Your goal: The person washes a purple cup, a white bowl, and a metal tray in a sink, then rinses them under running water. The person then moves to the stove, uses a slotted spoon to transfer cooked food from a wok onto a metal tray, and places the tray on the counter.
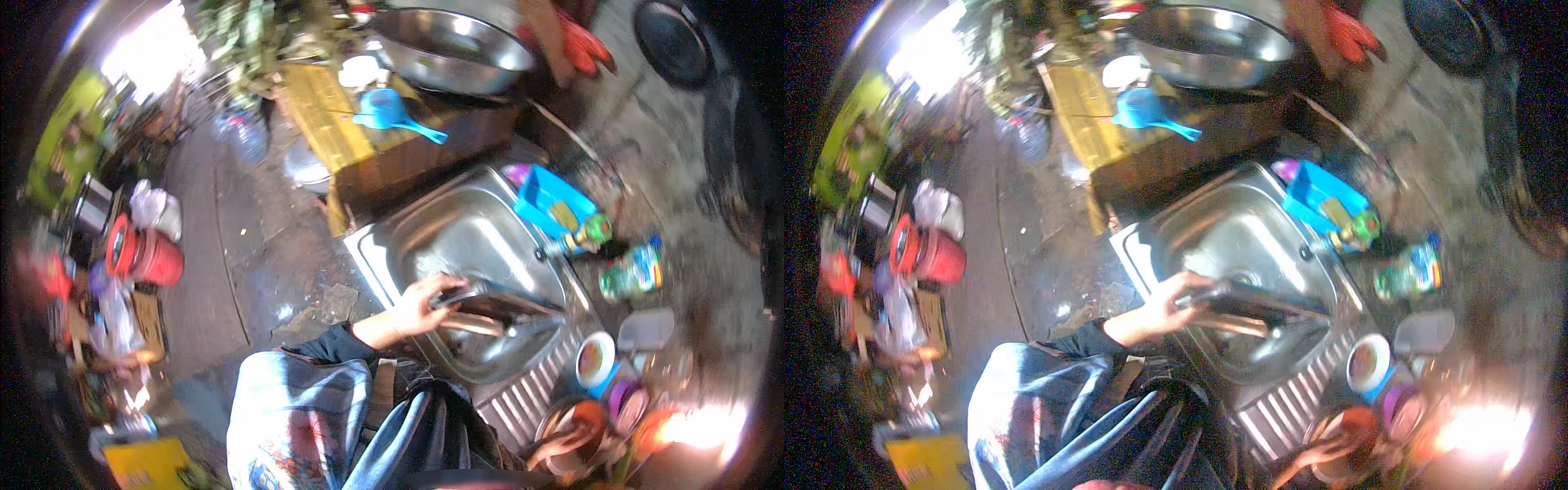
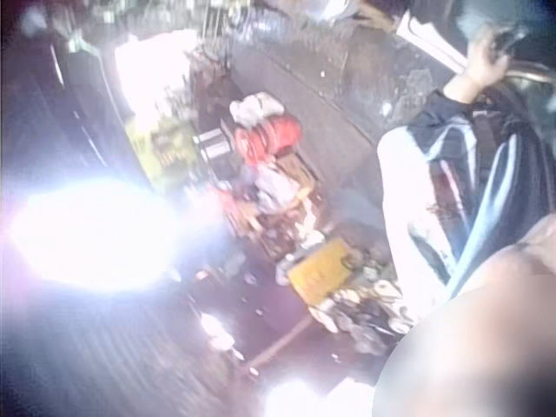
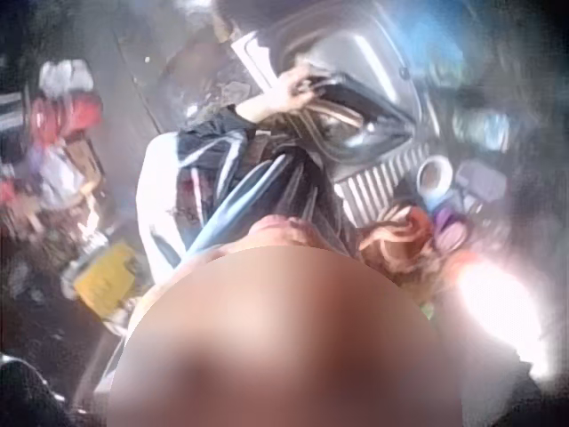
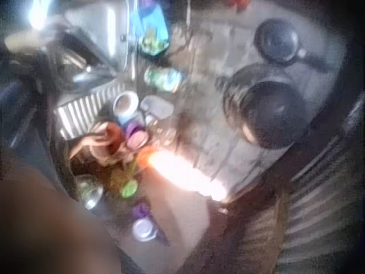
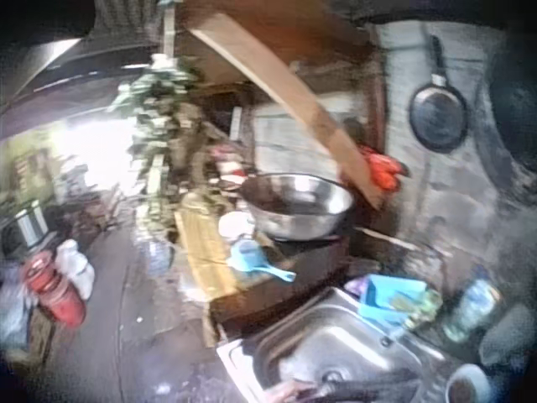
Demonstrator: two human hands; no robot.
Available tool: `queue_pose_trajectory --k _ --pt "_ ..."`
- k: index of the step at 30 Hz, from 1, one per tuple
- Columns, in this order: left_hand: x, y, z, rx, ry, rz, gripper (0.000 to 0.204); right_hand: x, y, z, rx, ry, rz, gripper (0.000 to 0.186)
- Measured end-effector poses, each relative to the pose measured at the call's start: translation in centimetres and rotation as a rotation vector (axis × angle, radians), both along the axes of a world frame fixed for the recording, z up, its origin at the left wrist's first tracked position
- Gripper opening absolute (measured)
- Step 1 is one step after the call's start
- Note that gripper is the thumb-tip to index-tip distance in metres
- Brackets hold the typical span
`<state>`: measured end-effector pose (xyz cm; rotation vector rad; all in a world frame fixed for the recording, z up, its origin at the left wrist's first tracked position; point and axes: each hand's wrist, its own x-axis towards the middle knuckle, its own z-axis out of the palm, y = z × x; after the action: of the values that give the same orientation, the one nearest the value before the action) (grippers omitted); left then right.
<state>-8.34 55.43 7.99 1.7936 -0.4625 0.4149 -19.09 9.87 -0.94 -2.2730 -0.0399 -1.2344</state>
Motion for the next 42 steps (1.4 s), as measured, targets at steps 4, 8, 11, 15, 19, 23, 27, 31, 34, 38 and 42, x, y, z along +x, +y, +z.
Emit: queue_pose_trajectory --k 4,8,11,15,19,23,27,31,34,38,42 --pt "-2.8 0.7 0.8 -0.052 -0.079 0.068 0.038 7.9 8.0 1.7 0.022 0.484 0.570 0.053" --pt "-6.2 5.1 1.4 -0.113 -0.020 0.167 0.037 11.4 15.0 5.6 0.675 1.000 0.621 0.037" --pt "-9.5 9.5 0.9 -0.290 0.161 0.366 0.041 13.3 20.5 8.7 0.815 0.906 0.918 0.043" --pt "-14.0 17.2 -1.0 -0.427 0.246 0.723 0.048 13.5 33.1 11.5 0.794 0.763 1.061 0.048" --pt "-21.1 30.7 -3.3 0.159 0.173 0.969 0.062 11.1 48.7 13.3 0.353 0.857 1.249 0.041" --pt "-31.6 42.8 -6.3 0.093 0.674 1.085 0.058 7.9 66.0 14.3 -0.170 0.804 1.386 0.051" --pt "-39.5 50.6 -8.5 -0.235 0.647 1.315 0.046 6.7 76.7 18.8 -0.673 0.603 1.457 0.060" --pt "-42.2 55.4 -8.6 -0.346 0.654 1.369 0.043 8.4 82.9 24.9 -0.578 0.430 1.510 0.053" --pt "-41.2 58.7 -8.5 -0.397 0.612 1.285 0.041 10.5 85.9 28.7 -0.557 0.252 1.315 0.041" --pt "-37.3 62.9 -8.1 -0.542 0.602 1.028 0.041 13.7 89.3 31.4 -0.503 0.354 1.039 0.036" --pt "-32.1 67.7 -7.6 -0.467 0.575 0.803 0.039 17.7 93.1 31.4 -0.599 0.179 0.988 0.033"
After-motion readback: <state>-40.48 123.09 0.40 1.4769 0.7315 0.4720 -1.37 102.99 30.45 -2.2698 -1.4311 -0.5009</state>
